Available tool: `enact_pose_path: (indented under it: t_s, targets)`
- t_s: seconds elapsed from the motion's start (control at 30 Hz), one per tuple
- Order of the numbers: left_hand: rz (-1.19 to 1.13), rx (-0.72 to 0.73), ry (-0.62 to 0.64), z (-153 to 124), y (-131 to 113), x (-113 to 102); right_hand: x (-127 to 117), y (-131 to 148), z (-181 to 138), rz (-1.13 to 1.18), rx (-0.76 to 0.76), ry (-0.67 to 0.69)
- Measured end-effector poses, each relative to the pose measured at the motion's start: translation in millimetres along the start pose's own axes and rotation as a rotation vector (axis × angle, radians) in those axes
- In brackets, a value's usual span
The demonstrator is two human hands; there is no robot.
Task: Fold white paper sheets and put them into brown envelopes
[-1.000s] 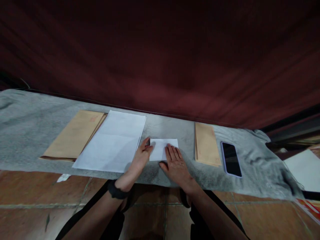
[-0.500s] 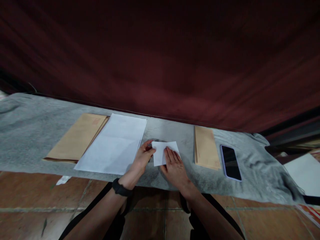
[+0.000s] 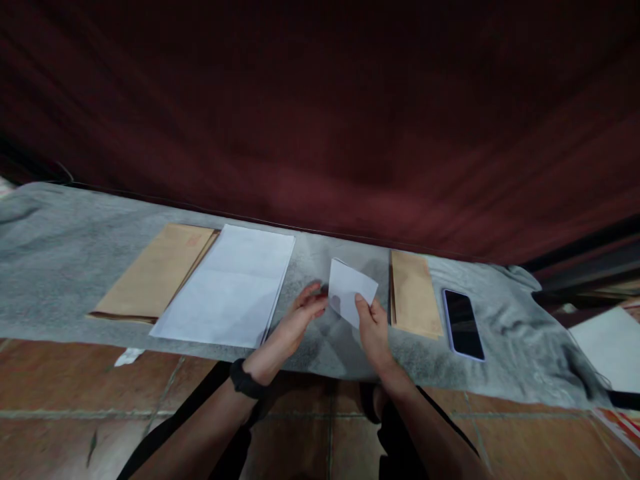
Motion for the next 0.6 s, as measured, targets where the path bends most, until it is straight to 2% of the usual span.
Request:
enact_pose_path:
  t_s: [0.1, 0.23, 0.3, 0.4, 0.6]
  targets:
    - [0.011, 0.031, 0.052, -4, 1, 8, 0, -15, 1, 0.199, 0.216, -0.066]
    - [0.094, 0.151, 0.173, -11, -7, 22, -2, -20, 3, 0.382, 0.337, -0.132]
    - [0.138, 0.179, 0.181, -10, -9, 22, -4, -21, 4, 0.432, 0.367, -0.155]
    - [0.21, 0.183, 0.129, -4, -8, 14, -7, -24, 6, 0.44, 0.386, -0.185]
    - [0.278, 0.304, 0.041, 14, -23, -2, -21, -27, 17, 0.377, 0.323, -0.254]
Point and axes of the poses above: each hand's wrist, its own z-axis towards the middle knuckle, its own x-axis out of the palm, y = z × x, the point moved 9 cm from there along z, towards the middle knuckle, and after that the axes turned 13 degrees about -y, right-handed, at the moved point
